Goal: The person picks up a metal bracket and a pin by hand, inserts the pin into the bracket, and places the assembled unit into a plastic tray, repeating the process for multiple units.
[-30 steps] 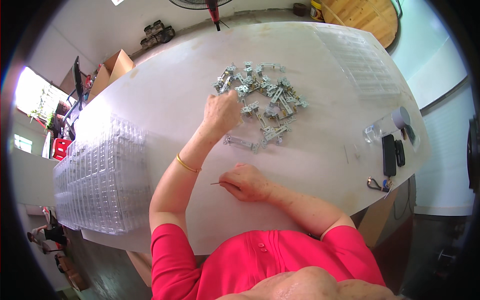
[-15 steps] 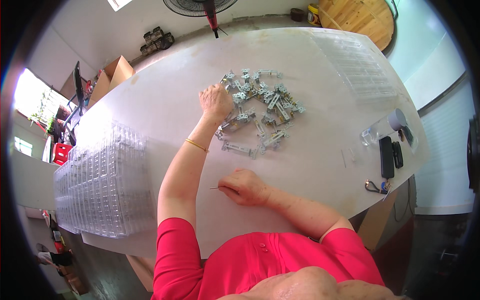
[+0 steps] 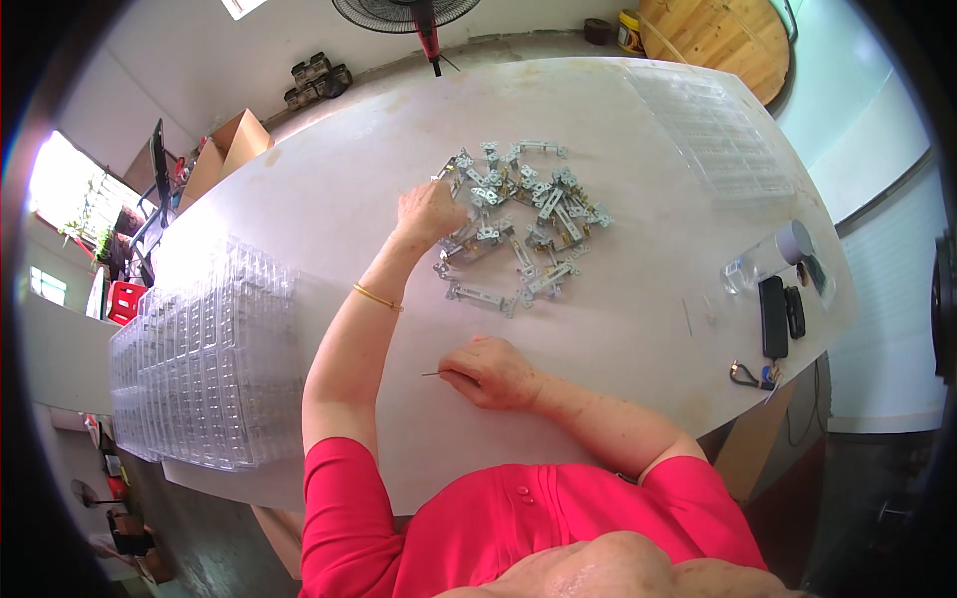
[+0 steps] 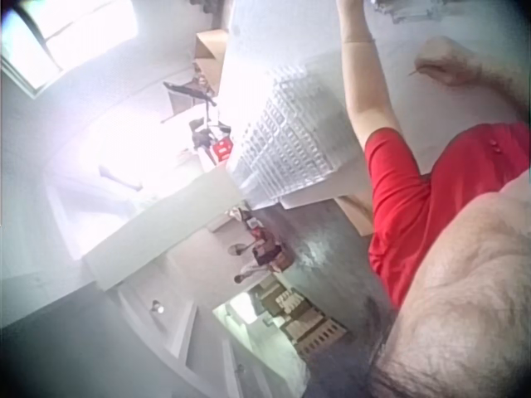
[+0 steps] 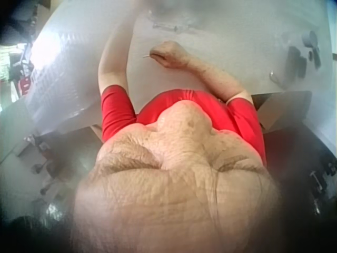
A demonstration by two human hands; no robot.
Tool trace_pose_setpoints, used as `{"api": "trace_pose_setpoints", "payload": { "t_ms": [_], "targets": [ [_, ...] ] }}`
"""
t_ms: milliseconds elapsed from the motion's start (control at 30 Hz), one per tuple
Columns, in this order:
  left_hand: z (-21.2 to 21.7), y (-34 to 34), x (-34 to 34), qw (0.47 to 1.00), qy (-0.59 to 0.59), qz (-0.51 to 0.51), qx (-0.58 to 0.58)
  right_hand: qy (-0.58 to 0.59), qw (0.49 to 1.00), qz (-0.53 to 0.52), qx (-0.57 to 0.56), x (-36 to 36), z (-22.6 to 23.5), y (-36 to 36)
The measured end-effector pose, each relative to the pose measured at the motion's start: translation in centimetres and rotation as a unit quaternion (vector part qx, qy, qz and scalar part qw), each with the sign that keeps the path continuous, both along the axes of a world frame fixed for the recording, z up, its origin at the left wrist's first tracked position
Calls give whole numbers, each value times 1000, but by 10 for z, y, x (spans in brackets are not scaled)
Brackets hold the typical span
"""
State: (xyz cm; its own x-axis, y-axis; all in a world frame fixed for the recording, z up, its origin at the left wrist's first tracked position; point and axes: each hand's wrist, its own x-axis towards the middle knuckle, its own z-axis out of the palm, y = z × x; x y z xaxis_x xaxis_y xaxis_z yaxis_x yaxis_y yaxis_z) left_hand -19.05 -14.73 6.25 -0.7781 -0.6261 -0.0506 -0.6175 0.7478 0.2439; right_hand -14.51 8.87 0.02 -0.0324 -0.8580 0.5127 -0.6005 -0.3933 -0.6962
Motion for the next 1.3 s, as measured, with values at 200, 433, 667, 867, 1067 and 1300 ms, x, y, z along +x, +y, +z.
{"api": "trace_pose_setpoints", "payload": {
  "t_ms": [200,433,667,867,1067,1300],
  "targets": [
    [-17,-29,-6,987,141,11,-70,-3,1000,2,0,-1,3,0],
    [-37,-51,-19,992,89,51,-68,-19,1000,-2,8,1,2,0],
    [-36,-58,-7,986,111,114,50,-30,1000,-4,3,3,1,-3],
    [-29,-57,29,987,87,115,72,-40,999,-9,23,1,0,0],
    [-33,-49,59,991,70,101,43,-38,999,-5,20,1,3,0],
    [-19,-9,1,980,178,-52,-70,-26,999,-2,43,-1,3,1]
  ]
}}
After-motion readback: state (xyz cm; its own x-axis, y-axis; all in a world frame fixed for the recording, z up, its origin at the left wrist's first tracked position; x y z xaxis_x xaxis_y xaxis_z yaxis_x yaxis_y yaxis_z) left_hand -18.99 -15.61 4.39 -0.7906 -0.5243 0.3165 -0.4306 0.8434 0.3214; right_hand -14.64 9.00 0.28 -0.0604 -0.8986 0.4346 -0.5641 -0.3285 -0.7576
